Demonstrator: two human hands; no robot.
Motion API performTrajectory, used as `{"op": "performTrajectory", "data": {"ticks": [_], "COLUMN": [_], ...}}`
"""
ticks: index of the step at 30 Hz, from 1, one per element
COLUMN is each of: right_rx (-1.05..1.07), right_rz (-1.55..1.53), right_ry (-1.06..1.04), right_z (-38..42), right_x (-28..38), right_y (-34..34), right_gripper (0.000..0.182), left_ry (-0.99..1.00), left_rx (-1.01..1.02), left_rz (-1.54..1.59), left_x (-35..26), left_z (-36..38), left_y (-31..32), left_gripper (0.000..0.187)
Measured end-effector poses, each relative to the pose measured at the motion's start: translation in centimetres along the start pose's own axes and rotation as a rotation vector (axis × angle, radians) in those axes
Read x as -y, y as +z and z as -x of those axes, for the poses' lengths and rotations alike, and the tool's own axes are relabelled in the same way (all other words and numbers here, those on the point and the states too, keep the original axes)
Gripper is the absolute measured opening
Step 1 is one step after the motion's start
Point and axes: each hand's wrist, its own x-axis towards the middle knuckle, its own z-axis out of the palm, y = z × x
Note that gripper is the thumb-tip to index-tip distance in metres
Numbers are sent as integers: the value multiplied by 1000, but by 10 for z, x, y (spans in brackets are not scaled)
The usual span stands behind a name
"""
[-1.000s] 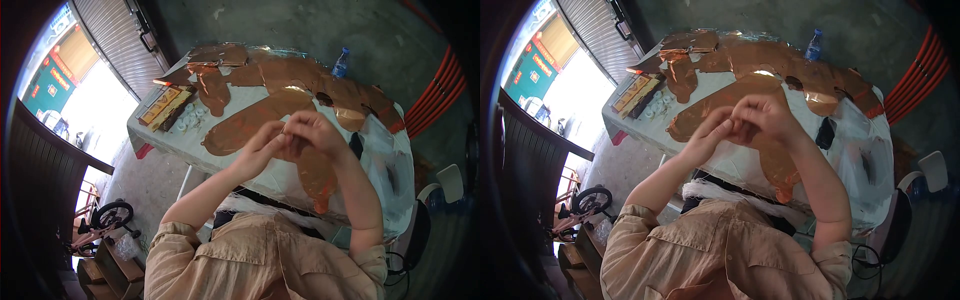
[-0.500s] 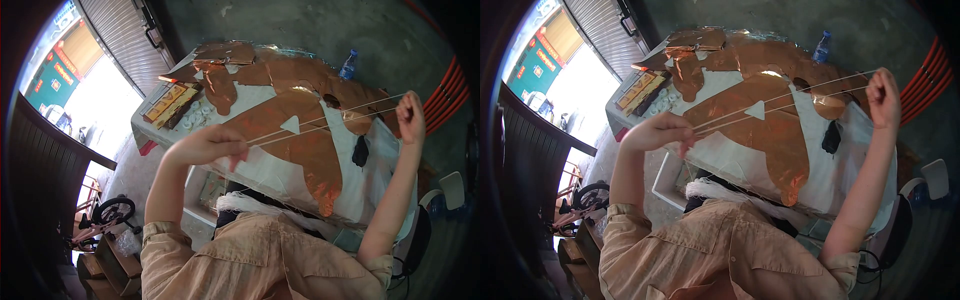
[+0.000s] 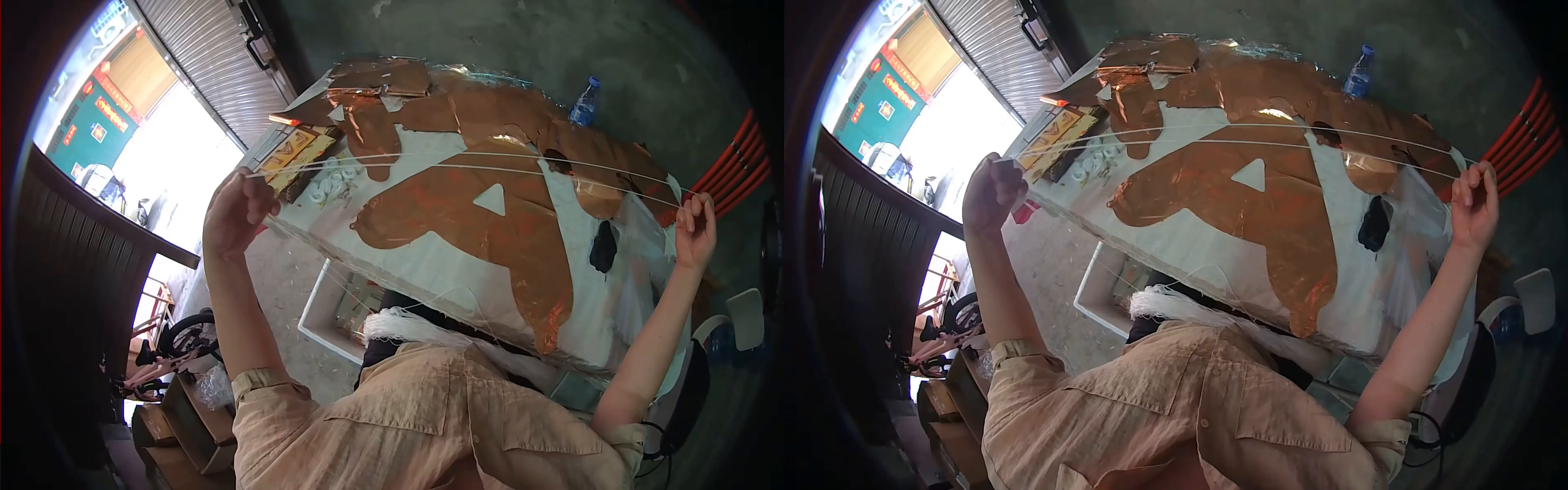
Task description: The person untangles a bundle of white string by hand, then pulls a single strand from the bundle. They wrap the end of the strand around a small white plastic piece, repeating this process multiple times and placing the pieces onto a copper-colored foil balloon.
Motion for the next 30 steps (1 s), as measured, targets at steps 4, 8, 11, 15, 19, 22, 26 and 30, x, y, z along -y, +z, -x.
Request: {"op": "performTrajectory", "data": {"ticks": [4,8,11,15,19,22,26,30], "right_rx": [149,323,675,309,402,470,525,592], "right_rz": [-103,-16,124,469,662,789,688,645], "right_ry": [-25,54,156,186,402,472,491,770], "right_z": [7,21,23,24,27,32,36,37], "right_x": [-4,-11,-20,-34,-72,-109,-146,-158], "right_y": [6,31,47,90,144,183,196,200], "right_gripper": [10,17,34,30,11,10,16,17], "left_ry": [123,204,251,38,-20,-238,-113,77], "left_rx": [-40,-49,-17,-126,-29,135,392,493], "left_rz": [437,795,1031,801,-84,-394,-584,-553], "left_x": [-7,-19,-21,2,65,82,96,113], "left_z": [3,1,-4,-18,-18,-8,-9,-12], "left_y": [-12,-35,-43,-15,65,128,157,164], "left_gripper": [18,15,16,29,21,19,20,23]}}
